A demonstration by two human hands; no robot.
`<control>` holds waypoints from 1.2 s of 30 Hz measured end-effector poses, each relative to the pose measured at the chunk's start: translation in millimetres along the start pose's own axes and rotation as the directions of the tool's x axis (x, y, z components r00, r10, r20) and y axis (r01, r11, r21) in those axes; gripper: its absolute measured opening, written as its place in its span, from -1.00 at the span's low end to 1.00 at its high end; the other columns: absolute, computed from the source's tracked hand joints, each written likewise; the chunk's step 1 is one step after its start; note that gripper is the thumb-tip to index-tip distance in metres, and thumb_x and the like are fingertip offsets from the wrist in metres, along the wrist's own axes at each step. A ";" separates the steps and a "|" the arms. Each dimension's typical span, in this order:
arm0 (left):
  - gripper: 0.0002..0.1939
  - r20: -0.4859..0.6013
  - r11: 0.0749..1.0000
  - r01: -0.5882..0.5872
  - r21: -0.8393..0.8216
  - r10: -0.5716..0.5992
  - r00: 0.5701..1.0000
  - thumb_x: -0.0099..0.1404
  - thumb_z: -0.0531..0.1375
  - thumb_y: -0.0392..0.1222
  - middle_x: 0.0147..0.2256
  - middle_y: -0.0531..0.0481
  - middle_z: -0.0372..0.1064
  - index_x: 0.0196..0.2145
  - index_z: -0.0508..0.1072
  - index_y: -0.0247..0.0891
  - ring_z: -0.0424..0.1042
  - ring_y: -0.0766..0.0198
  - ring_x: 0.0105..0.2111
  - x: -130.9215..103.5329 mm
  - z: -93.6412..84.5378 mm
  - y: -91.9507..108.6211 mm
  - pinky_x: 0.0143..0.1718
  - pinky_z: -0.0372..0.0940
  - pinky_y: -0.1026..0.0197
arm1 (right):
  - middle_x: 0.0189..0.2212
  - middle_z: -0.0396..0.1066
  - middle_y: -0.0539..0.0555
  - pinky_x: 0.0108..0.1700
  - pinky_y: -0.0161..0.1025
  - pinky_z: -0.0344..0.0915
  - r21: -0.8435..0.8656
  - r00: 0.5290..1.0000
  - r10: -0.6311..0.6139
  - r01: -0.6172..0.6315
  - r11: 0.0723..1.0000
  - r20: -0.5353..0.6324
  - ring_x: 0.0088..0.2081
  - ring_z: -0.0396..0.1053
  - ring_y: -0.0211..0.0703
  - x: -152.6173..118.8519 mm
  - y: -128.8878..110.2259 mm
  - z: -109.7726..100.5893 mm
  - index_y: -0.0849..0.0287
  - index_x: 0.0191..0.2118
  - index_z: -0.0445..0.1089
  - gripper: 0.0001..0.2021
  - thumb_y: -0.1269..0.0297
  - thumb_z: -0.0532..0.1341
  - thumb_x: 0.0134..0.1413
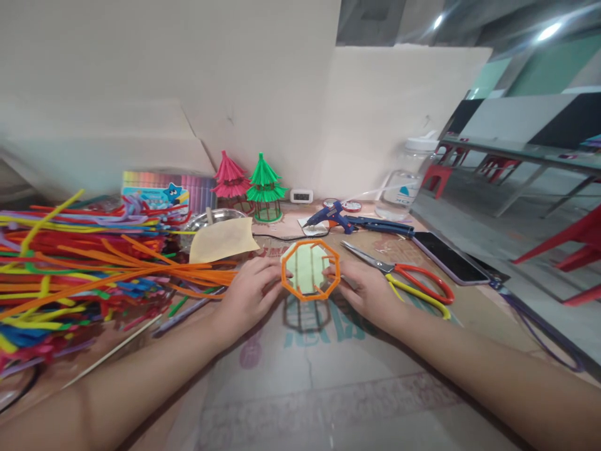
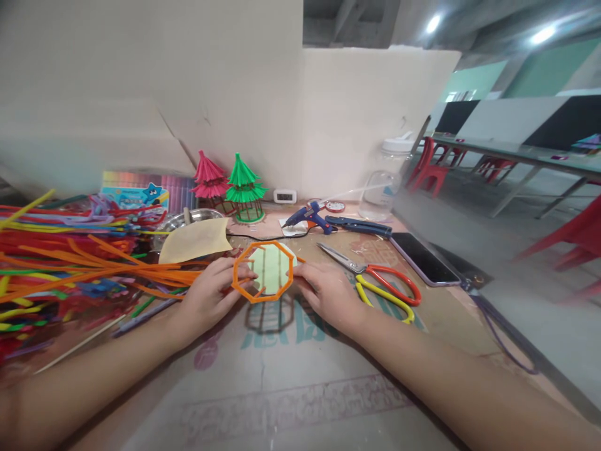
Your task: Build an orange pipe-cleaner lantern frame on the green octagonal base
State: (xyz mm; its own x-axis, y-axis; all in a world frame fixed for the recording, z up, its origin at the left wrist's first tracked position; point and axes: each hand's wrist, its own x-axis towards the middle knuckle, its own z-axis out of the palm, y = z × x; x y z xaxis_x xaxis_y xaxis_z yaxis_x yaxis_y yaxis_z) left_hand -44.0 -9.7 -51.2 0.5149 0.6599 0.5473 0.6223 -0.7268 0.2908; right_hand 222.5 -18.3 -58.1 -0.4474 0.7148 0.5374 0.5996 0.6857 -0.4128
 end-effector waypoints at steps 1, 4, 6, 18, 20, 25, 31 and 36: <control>-0.84 0.001 1.000 0.000 0.001 0.000 1.000 0.38 0.14 -0.20 -0.16 -0.11 0.51 -0.18 0.52 -0.20 0.43 0.13 -0.10 -0.3 0.2 -0.4 -0.04 0.33 0.05 | -0.19 0.57 0.20 -0.13 -0.16 0.39 0.000 1.000 -0.003 0.003 1.000 -0.005 -0.19 0.51 -0.03 0.0 0.0 0.2 0.18 -0.12 0.48 -0.79 0.36 0.12 0.24; -0.84 -0.006 1.000 0.015 0.014 -0.015 1.000 0.37 0.16 -0.21 -0.09 -0.11 0.46 -0.16 0.53 -0.17 0.39 0.11 -0.02 -0.5 0.4 -0.6 0.05 0.28 -0.01 | -0.21 0.57 0.19 -0.13 -0.15 0.38 -0.002 1.000 -0.003 0.003 1.000 -0.012 -0.20 0.51 -0.03 0.1 -0.5 0.4 0.19 -0.12 0.49 -0.79 0.35 0.11 0.25; -0.82 -0.003 0.999 0.033 0.016 -0.033 0.999 0.37 0.15 -0.21 -0.01 -0.13 0.39 -0.14 0.53 -0.16 0.35 0.09 0.05 0.0 0.0 0.4 0.09 0.26 -0.03 | -0.23 0.57 0.19 -0.14 -0.14 0.37 -0.024 1.000 0.024 -0.023 0.999 0.008 -0.22 0.51 -0.02 0.7 -1.8 0.2 0.19 -0.15 0.49 -0.79 0.34 0.12 0.24; -0.83 0.145 0.973 0.164 -0.164 -0.140 0.979 0.40 0.12 -0.16 -0.06 -0.10 0.39 -0.25 0.51 -0.20 0.37 0.12 0.00 5.3 6.4 -6.1 0.10 0.25 0.01 | -0.33 0.53 0.06 -0.27 -0.23 0.35 0.261 0.933 0.359 -0.337 0.905 -0.040 -0.31 0.47 -0.13 2.8 -5.0 4.4 0.16 -0.12 0.39 -0.82 0.24 0.16 0.21; -0.83 0.152 0.971 0.171 -0.165 -0.147 0.977 0.39 0.12 -0.16 -0.06 -0.10 0.38 -0.25 0.50 -0.20 0.36 0.11 -0.01 5.2 7.1 -7.4 0.10 0.24 0.01 | -0.36 0.53 0.06 -0.27 -0.24 0.33 0.263 0.939 0.328 -0.292 0.920 -0.104 -0.33 0.45 -0.15 1.2 -12.9 0.5 0.15 -0.23 0.43 -0.84 0.21 0.15 0.22; -0.84 0.156 0.973 0.160 -0.165 -0.135 0.979 0.39 0.12 -0.17 -0.05 -0.09 0.37 -0.24 0.50 -0.20 0.36 0.11 0.00 5.3 8.7 -9.7 0.10 0.24 0.01 | -0.46 0.53 0.04 -0.35 -0.27 0.31 0.252 0.949 0.313 -0.295 0.922 -0.036 -0.43 0.44 -0.17 5.2 -30.0 1.7 0.16 -0.18 0.54 -0.77 0.20 0.18 0.20; -0.83 0.164 0.976 0.141 -0.163 -0.115 0.980 0.39 0.11 -0.18 -0.04 -0.08 0.38 -0.22 0.51 -0.18 0.36 0.11 0.01 6.5 7.4 -9.3 0.08 0.25 0.03 | -0.52 0.49 -0.01 -0.40 -0.32 0.26 0.292 0.938 0.345 -0.336 0.895 0.024 -0.49 0.39 -0.23 15.1 -30.3 10.6 0.15 -0.32 0.53 -0.83 0.27 0.19 0.19; -0.83 0.168 0.978 0.135 -0.156 -0.108 0.980 0.40 0.10 -0.18 -0.06 -0.08 0.38 -0.23 0.50 -0.18 0.37 0.12 0.00 7.7 7.5 -7.2 0.09 0.25 0.01 | -0.45 0.53 -0.01 -0.33 -0.32 0.30 0.319 0.956 0.293 -0.275 0.907 -0.007 -0.40 0.43 -0.21 14.2 -28.3 9.9 0.14 -0.42 0.48 -0.84 0.31 0.22 0.17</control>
State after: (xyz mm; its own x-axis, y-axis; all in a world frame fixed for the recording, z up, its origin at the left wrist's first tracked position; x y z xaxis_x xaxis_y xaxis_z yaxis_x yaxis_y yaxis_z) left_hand -40.0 2.0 -54.9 0.5363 0.7571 0.3732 0.5860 -0.6522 0.4810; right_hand 192.6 -26.1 -46.0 -0.2475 0.8831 0.3985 0.4550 0.4691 -0.7569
